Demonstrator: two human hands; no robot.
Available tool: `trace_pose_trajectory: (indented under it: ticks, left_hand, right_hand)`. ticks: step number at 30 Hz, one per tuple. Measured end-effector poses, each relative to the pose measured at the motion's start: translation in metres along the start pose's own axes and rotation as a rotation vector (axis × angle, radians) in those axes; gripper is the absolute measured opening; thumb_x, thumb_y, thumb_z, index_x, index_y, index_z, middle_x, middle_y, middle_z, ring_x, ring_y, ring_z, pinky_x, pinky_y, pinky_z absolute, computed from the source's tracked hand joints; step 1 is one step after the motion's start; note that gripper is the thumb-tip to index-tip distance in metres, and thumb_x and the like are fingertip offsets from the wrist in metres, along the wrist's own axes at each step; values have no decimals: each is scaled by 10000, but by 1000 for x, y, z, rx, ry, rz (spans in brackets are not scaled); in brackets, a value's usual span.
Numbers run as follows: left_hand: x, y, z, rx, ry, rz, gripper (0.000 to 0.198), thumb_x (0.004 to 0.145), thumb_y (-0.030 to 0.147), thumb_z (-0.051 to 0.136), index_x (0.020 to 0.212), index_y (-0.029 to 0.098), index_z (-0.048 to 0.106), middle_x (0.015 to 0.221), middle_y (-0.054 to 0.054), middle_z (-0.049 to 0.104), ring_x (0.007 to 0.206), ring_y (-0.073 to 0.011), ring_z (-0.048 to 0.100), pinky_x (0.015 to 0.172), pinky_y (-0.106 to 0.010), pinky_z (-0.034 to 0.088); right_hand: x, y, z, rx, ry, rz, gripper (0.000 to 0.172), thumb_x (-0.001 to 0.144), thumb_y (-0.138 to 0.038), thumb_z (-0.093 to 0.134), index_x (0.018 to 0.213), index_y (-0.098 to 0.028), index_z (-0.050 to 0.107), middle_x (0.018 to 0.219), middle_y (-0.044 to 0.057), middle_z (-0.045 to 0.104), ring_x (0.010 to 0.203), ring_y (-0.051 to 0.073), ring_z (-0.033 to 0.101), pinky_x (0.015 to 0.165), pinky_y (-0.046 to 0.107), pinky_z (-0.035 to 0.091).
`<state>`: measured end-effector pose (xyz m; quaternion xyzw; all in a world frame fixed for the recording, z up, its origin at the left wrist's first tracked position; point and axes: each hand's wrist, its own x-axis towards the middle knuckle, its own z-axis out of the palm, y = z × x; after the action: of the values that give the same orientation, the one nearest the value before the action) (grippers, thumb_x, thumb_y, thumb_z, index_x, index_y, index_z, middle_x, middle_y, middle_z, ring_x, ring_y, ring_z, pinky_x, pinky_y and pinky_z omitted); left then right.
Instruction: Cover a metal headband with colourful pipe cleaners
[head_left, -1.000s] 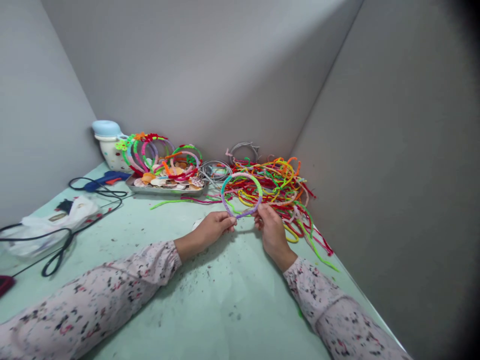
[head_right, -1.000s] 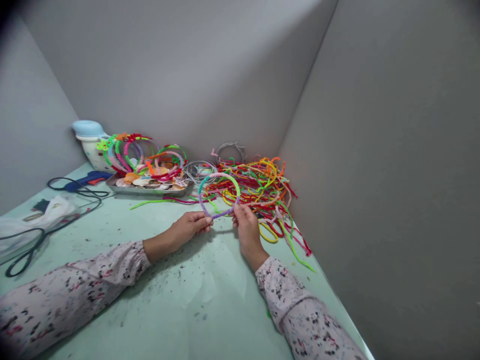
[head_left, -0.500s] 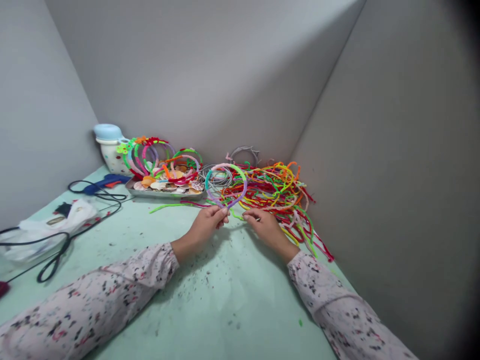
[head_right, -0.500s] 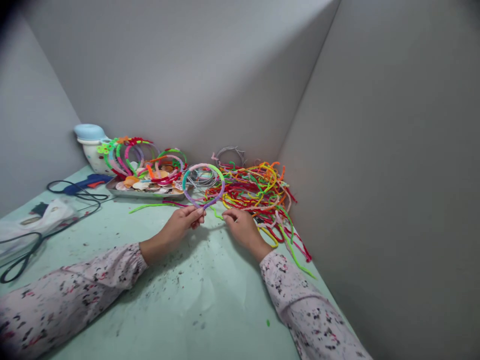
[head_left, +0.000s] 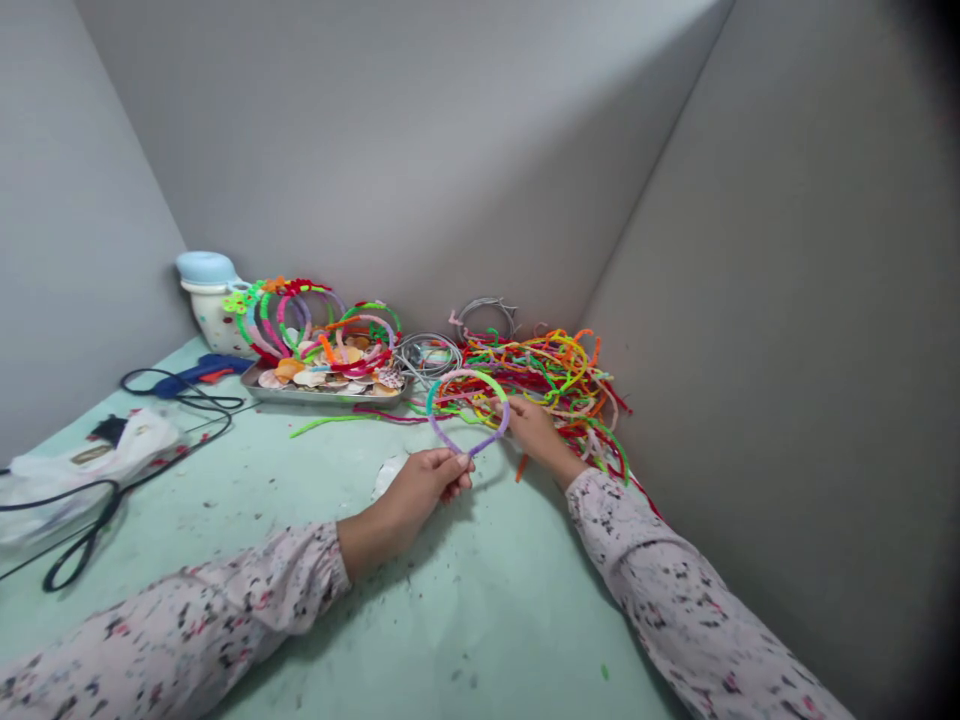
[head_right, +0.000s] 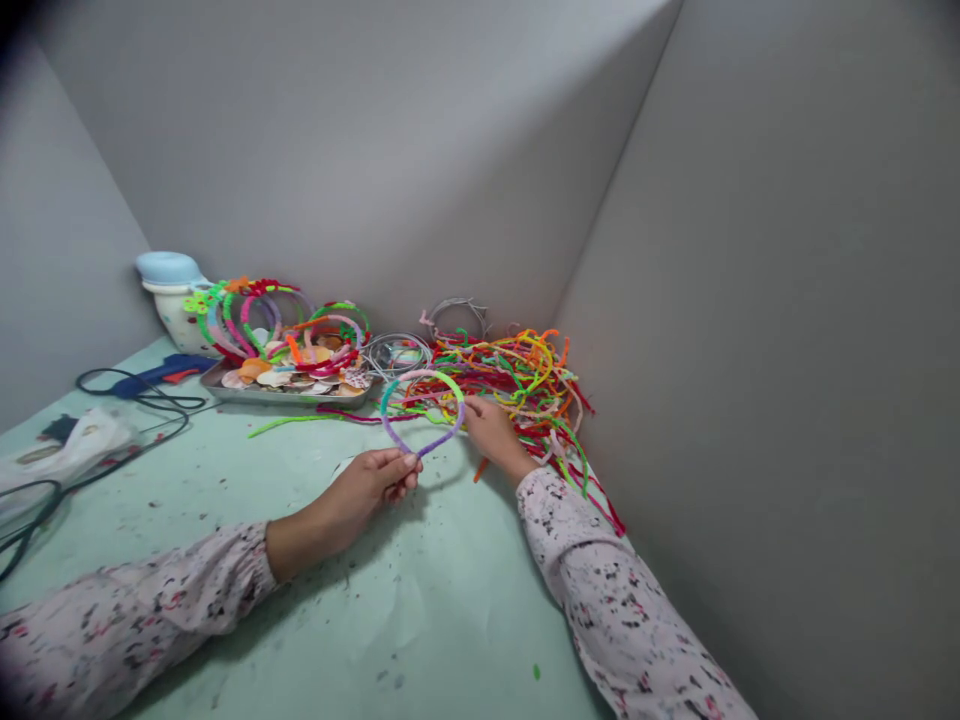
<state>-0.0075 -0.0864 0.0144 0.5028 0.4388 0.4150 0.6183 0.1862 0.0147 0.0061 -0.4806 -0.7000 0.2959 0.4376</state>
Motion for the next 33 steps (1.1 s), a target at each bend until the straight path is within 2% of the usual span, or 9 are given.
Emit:
trace_pose_trajectory:
  ticks: [4,6,8,12,16,19,26,30,33]
  left_hand:
    - [-5,-4,7,11,-28,-62,300,783,438,602,716,145,604,666,-6,581,562,-90,446,556,-226,345]
    - [-7,-6,9,32,-67,-73,296,798,428,589,719,143,605,663,-7,578,561,-89,439,557,-226,342]
    - [-7,-7,10,67,-107,-80,295,806,419,582,720,138,609,664,-13,580,559,-87,433,556,-228,335]
    - [-7,-5,9,133,-180,-98,317,802,438,582,728,132,624,694,-38,610,562,-92,443,568,-239,342]
    - [-4,10,4,239,-214,-132,356,758,482,612,742,128,646,697,-46,612,578,-113,483,564,-250,361]
    - [3,24,-8,267,-130,-83,353,723,484,642,788,137,654,780,-51,632,645,-130,511,557,-241,366]
    - [30,35,-38,288,228,-13,359,650,454,686,834,150,637,746,-20,604,649,-139,514,562,-246,374]
    - [43,39,-44,332,262,105,384,647,448,676,894,155,649,826,-30,632,697,-152,522,596,-254,378]
    - [56,39,-46,359,229,199,347,684,450,642,853,147,650,762,-17,614,661,-139,500,596,-253,374]
  right_hand:
    - [-8,-4,-11,187,50,117,462,829,-567,442,956,-179,660,754,23,664,604,135,556,541,248,424]
    - [-16,-9,-15,282,13,181,433,804,-561,494,873,-171,669,719,15,651,538,112,497,474,225,357]
    - [-23,-14,-16,245,-2,169,361,785,-504,548,770,-167,674,706,9,648,503,91,434,460,222,314]
    - [-31,-15,-16,260,9,239,289,748,-434,601,845,-173,679,664,-10,640,464,82,395,434,216,278]
    - [-34,-8,-18,345,9,278,289,745,-440,604,836,-172,660,671,-13,644,442,74,390,412,209,286]
    - [-36,-3,-20,345,16,281,292,752,-437,599,848,-170,662,676,-7,650,442,76,403,408,204,306]
    - [-41,-8,-10,297,-45,297,268,753,-401,609,890,-181,677,664,-8,667,408,76,401,385,202,309]
    - [-45,-12,1,203,-90,289,262,775,-390,584,918,-192,680,670,-9,674,422,93,433,416,224,337]
    - [-48,-13,4,-1,-39,149,246,792,-375,577,922,-205,698,737,9,691,591,140,558,572,261,421]
